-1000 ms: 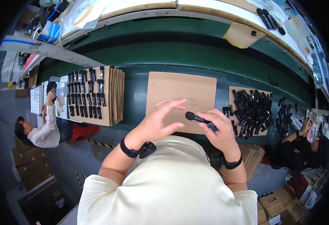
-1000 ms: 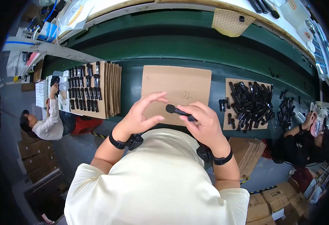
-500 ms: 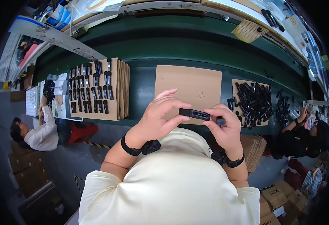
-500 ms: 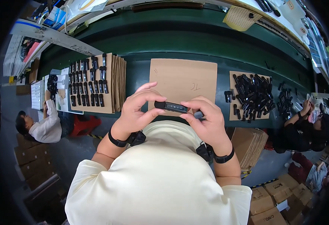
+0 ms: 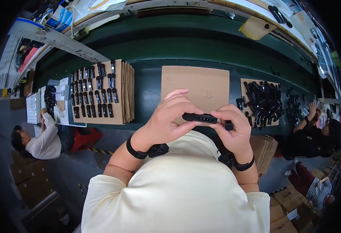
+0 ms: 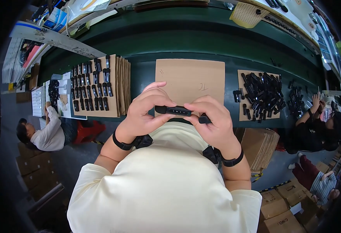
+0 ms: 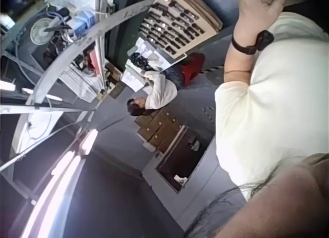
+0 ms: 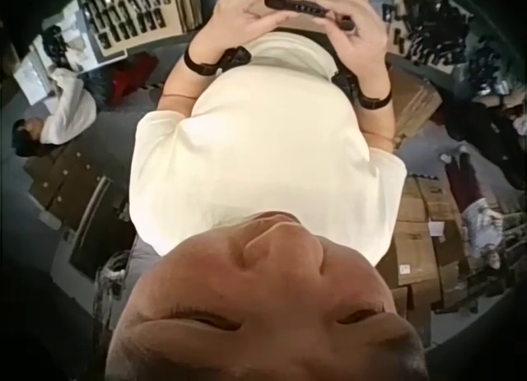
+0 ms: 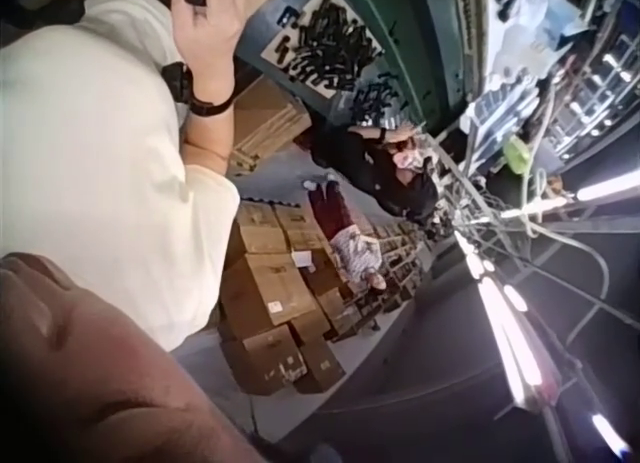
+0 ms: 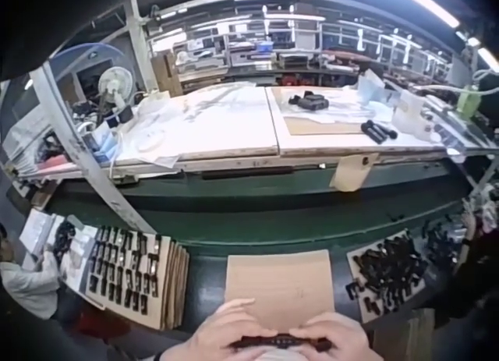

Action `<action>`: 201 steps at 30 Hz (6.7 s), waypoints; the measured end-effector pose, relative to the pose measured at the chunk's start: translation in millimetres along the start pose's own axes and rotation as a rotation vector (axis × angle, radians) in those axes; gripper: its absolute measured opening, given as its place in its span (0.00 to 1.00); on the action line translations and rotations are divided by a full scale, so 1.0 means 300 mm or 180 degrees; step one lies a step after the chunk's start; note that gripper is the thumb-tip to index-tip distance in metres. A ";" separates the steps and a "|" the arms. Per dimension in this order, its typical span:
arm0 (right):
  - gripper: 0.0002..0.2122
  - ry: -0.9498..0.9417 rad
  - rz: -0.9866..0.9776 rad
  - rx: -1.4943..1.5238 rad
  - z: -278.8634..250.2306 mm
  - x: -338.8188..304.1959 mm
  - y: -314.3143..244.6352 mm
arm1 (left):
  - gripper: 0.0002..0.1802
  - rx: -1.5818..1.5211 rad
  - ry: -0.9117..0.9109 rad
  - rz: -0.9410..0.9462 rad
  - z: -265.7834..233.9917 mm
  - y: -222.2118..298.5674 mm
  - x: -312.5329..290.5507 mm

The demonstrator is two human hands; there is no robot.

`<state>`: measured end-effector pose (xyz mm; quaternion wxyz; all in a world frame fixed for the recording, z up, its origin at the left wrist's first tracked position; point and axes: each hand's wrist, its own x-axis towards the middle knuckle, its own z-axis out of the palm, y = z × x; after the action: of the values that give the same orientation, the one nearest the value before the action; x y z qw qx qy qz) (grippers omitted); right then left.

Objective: Manually assembling small electronic components by placing them into organized trays on a production line.

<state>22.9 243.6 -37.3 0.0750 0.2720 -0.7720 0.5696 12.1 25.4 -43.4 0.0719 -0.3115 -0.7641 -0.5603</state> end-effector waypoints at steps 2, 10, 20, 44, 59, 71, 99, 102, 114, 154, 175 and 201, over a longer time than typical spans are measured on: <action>0.12 0.0024 -0.0014 -0.0008 0.001 -0.001 0.002 | 0.16 0.0033 0.0018 0.0084 0.000 -0.004 0.001; 0.12 0.0075 -0.0182 -0.0078 -0.009 0.011 0.008 | 0.16 -0.0125 0.0045 -0.0127 0.012 0.034 0.032; 0.16 0.0081 0.0055 -0.0017 -0.027 0.037 -0.015 | 0.15 0.0028 0.0039 -0.0175 0.033 0.026 0.059; 0.15 0.0153 -0.0135 -0.0189 -0.052 0.034 -0.001 | 0.15 0.0151 0.0091 0.0030 0.074 0.020 0.090; 0.17 -0.0044 -0.0641 -0.0857 -0.049 0.059 0.081 | 0.17 -0.2395 0.0179 -0.2045 0.026 -0.110 0.036; 0.18 -0.0427 0.0230 -0.1396 -0.050 -0.010 0.231 | 0.13 -0.0896 0.0772 -0.2850 -0.022 -0.635 -0.108; 0.14 -0.0408 0.0883 -0.1495 -0.086 -0.033 0.316 | 0.15 0.0977 0.0443 -0.2965 -0.013 -1.124 -0.016; 0.13 -0.0341 0.0977 -0.1364 -0.087 -0.039 0.311 | 0.15 0.0959 0.0530 -0.3065 -0.014 -1.114 -0.017; 0.09 0.0011 0.0887 0.0255 -0.049 0.050 0.291 | 0.13 -0.0591 0.0180 -0.1776 0.042 -0.440 0.091; 0.14 -0.0187 0.0026 0.0699 -0.049 0.057 0.040 | 0.17 0.0021 0.0054 0.0331 -0.016 -0.001 0.101; 0.15 0.0074 -0.0099 0.0338 -0.043 0.078 0.033 | 0.15 0.0127 0.0036 0.0052 0.024 0.014 0.129; 0.17 -0.0046 -0.0781 -0.1285 0.036 0.133 0.150 | 0.12 -0.3526 0.0268 -0.2079 0.042 -0.227 0.070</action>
<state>-31.4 229.3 -61.8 0.1910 0.3473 -0.8319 0.3884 -39.5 33.0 -93.7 -0.2440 -0.0315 -0.4137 -0.8766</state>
